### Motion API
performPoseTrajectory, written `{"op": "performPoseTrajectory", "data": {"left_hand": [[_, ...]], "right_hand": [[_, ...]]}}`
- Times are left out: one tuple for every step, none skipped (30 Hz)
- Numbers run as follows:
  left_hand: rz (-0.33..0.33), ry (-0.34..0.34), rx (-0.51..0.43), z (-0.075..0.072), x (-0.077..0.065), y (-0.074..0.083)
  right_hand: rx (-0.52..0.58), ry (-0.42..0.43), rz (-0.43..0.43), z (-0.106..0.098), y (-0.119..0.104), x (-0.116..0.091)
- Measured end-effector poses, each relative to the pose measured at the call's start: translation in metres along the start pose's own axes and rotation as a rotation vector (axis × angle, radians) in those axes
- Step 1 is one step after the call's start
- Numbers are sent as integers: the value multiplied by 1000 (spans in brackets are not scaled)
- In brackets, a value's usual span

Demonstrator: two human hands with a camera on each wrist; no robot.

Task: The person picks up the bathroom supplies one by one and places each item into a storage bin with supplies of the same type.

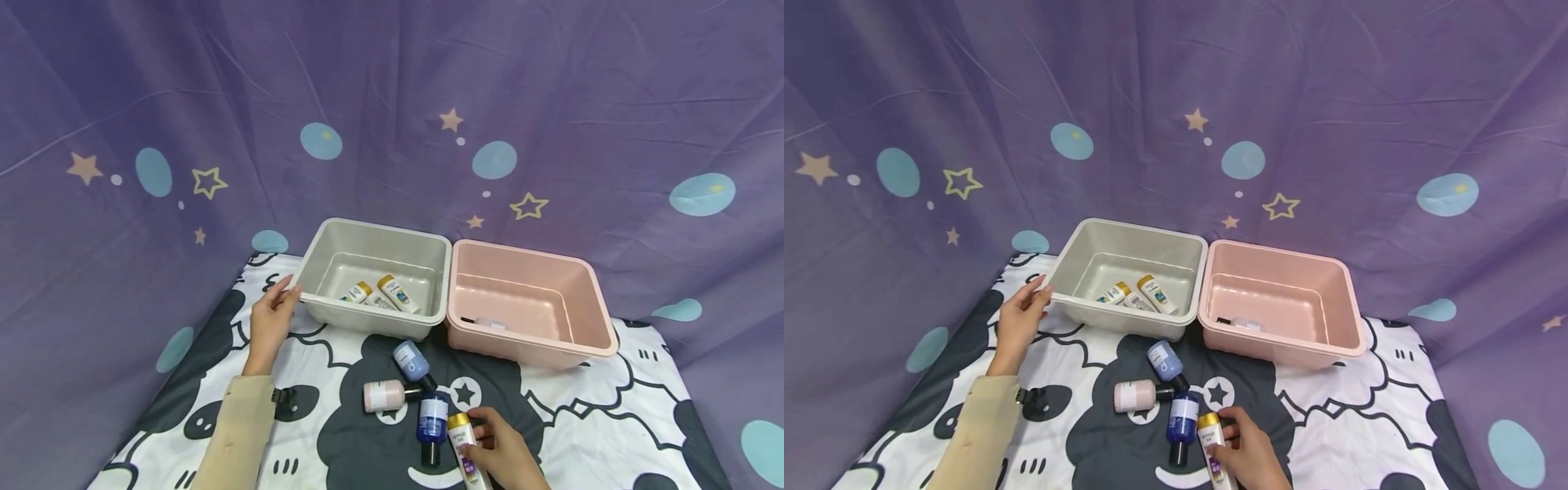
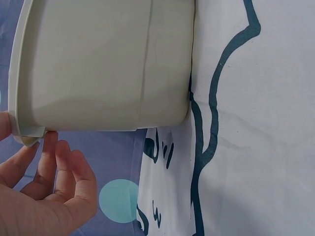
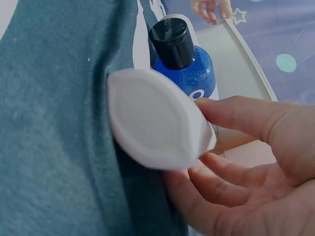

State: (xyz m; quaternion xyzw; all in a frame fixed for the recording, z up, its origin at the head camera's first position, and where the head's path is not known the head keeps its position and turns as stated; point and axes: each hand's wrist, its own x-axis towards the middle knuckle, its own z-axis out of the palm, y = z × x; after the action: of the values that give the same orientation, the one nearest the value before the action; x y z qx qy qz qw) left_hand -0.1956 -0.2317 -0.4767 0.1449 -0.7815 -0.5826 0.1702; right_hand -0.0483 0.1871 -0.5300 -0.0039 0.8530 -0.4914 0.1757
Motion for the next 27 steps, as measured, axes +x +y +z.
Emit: {"op": "performPoseTrajectory", "data": {"left_hand": [[-2,0,4,0,0,0],[-4,0,4,0,0,1],[-6,3,4,0,0,1],[-5,4,3,-1,0,1],[-4,5,-2,0,0,1],[-3,5,-1,0,0,0],[-2,5,1,0,0,0],[-1,5,-1,0,0,0],[1,4,1,0,0,-1],[2,3,3,0,0,-1],[2,3,5,0,0,-2],[3,2,8,1,0,-2],[3,3,10,1,0,-2],[3,3,12,1,0,-2],[4,4,11,1,0,-2],[3,4,10,1,0,-2],[4,3,11,1,0,-2],[2,2,11,1,0,-2],[0,0,13,1,0,-2],[-1,-2,14,1,0,-2],[-3,-3,15,1,0,-2],[-4,-5,16,1,0,-1],[-6,-8,19,1,0,-1],[-8,-9,21,1,0,-1],[-9,-11,23,1,0,-1],[-9,-10,20,0,0,-1],[-9,-10,19,0,0,-1]], "right_hand": [[25,4,2,0,0,1],[45,9,1,0,1,1],[71,14,-1,0,1,1],[92,20,-6,1,2,2],[112,27,-9,1,2,2],[127,36,-9,1,2,3],[143,44,-8,1,3,3],[151,52,-6,1,3,3],[160,58,-4,1,3,4],[165,67,-2,1,3,4],[172,75,-2,1,2,4],[183,83,-3,0,1,5],[198,88,-6,0,1,6],[214,90,-7,-1,0,6],[229,91,-9,-2,-1,7],[246,91,-10,-3,-2,7],[265,91,-10,-4,-3,7],[283,90,-8,-5,-4,8],[300,90,-6,-6,-6,8],[313,92,-5,-8,-7,8],[323,96,-6,-9,-9,9],[332,101,-4,-10,-11,9],[343,105,-6,-11,-14,10],[354,109,-9,-13,-16,11],[363,110,-16,-14,-19,11],[370,112,-26,-15,-22,13],[381,108,-36,-17,-25,13]]}}
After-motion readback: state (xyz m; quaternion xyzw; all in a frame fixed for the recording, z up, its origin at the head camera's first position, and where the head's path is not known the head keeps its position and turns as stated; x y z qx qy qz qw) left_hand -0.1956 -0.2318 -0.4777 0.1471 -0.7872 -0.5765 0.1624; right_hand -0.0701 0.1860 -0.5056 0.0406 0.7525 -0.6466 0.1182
